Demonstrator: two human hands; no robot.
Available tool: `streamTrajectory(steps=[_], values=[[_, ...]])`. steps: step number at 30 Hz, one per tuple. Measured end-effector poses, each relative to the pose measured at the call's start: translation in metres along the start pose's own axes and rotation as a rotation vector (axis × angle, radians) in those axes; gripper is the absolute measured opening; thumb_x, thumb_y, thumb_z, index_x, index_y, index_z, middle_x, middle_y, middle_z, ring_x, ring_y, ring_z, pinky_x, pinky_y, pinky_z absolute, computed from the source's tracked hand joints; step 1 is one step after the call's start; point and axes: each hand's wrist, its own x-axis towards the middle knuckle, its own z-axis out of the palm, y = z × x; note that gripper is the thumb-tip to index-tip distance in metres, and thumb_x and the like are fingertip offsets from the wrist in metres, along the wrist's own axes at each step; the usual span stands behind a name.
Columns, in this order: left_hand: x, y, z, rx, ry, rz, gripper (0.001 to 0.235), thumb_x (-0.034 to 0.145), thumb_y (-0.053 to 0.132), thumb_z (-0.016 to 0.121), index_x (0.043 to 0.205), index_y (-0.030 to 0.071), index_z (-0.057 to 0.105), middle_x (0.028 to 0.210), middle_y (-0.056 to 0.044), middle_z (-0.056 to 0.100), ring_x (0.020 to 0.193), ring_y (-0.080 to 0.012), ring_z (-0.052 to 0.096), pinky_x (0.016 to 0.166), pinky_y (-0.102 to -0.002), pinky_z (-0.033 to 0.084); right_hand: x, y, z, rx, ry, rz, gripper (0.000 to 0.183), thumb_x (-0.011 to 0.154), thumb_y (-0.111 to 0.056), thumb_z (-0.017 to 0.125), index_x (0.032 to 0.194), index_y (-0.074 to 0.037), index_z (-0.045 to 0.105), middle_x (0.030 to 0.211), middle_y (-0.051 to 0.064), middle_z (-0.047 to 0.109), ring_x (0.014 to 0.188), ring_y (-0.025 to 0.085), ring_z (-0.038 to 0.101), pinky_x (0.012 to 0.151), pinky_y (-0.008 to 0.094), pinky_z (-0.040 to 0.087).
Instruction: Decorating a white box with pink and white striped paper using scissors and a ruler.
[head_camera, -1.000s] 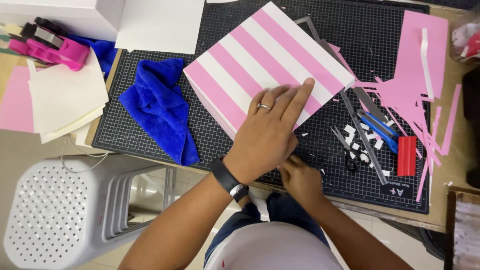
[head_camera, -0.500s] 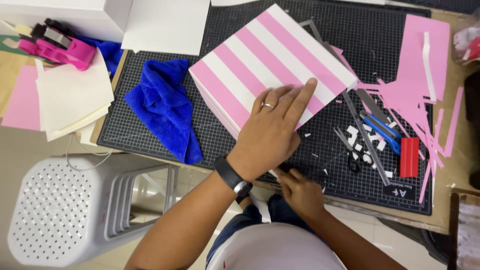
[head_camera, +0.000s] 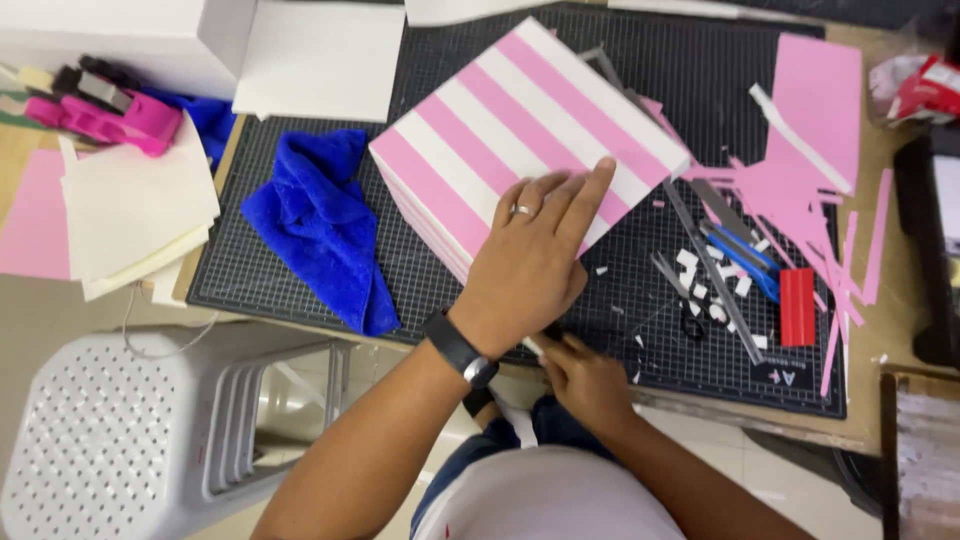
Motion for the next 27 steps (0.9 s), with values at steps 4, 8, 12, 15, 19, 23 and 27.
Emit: streamTrajectory(steps=[4,8,12,15,19,23,27], values=[[0.000,-0.004,0.000,0.009,-0.002,0.002,0.094,0.082,0.011,0.063,0.164,0.009,0.016,0.148,-0.013,0.058,0.138,-0.0341,0.051,0.118,-0.053,0.039,0.009,-0.001,0.004,0.013,-0.053,0.018,0.047,0.093,-0.026,0.065,0.139,-0.037,0.063,0.108,-0.001,0.074,0.062,0.025,0.072,0.041,0.041,0.051],[0.004,-0.004,-0.001,0.037,0.015,0.016,0.088,0.085,0.010,0.058,0.164,0.008,0.018,0.147,-0.014,0.059,0.137,-0.0347,0.052,0.118,-0.052,0.038,0.021,0.008,0.013,-0.028,0.049,-0.056,0.034,0.094,-0.026,0.067,0.127,-0.032,0.072,0.095,-0.002,0.070,0.051,0.026,0.064,0.034,0.040,0.044],[-0.002,-0.003,-0.001,-0.002,-0.005,-0.007,0.096,0.079,0.009,0.063,0.164,0.008,0.019,0.147,-0.014,0.059,0.137,-0.0342,0.051,0.118,-0.052,0.038,0.019,0.011,-0.007,-0.071,0.081,-0.016,0.038,0.096,-0.029,0.066,0.134,-0.027,0.067,0.094,0.002,0.070,0.045,0.022,0.060,0.036,0.037,0.044],[0.001,-0.004,-0.003,0.011,-0.005,-0.002,0.095,0.081,0.010,0.064,0.164,0.008,0.019,0.149,-0.013,0.057,0.138,-0.0331,0.051,0.119,-0.051,0.038,0.009,0.007,0.004,-0.017,0.089,-0.040,0.039,0.098,-0.029,0.063,0.137,-0.031,0.066,0.102,0.003,0.072,0.048,0.023,0.062,0.038,0.038,0.047],[0.000,-0.004,0.000,0.009,0.014,0.008,0.095,0.078,0.010,0.063,0.163,0.008,0.021,0.147,-0.013,0.058,0.136,-0.0329,0.052,0.118,-0.051,0.040,0.016,0.014,0.003,-0.132,0.020,0.064,0.038,0.095,-0.035,0.063,0.133,-0.036,0.067,0.111,0.003,0.072,0.056,0.034,0.069,0.042,0.048,0.052],[0.002,-0.005,-0.004,0.016,-0.011,0.004,0.096,0.080,0.011,0.066,0.164,0.008,0.019,0.148,-0.013,0.056,0.137,-0.0333,0.051,0.119,-0.052,0.039,0.008,0.013,0.004,-0.027,0.059,-0.039,0.014,0.089,-0.026,0.067,0.099,-0.026,0.075,0.114,0.007,0.073,0.050,0.033,0.067,0.041,0.045,0.051],[0.000,-0.006,0.002,0.033,-0.001,0.013,0.097,0.076,0.005,0.062,0.164,0.009,0.020,0.147,-0.012,0.057,0.136,-0.0334,0.051,0.117,-0.051,0.040,0.014,0.016,0.005,-0.110,0.012,0.020,0.042,0.095,-0.034,0.063,0.137,-0.039,0.065,0.113,0.003,0.072,0.056,0.029,0.070,0.043,0.045,0.052]])
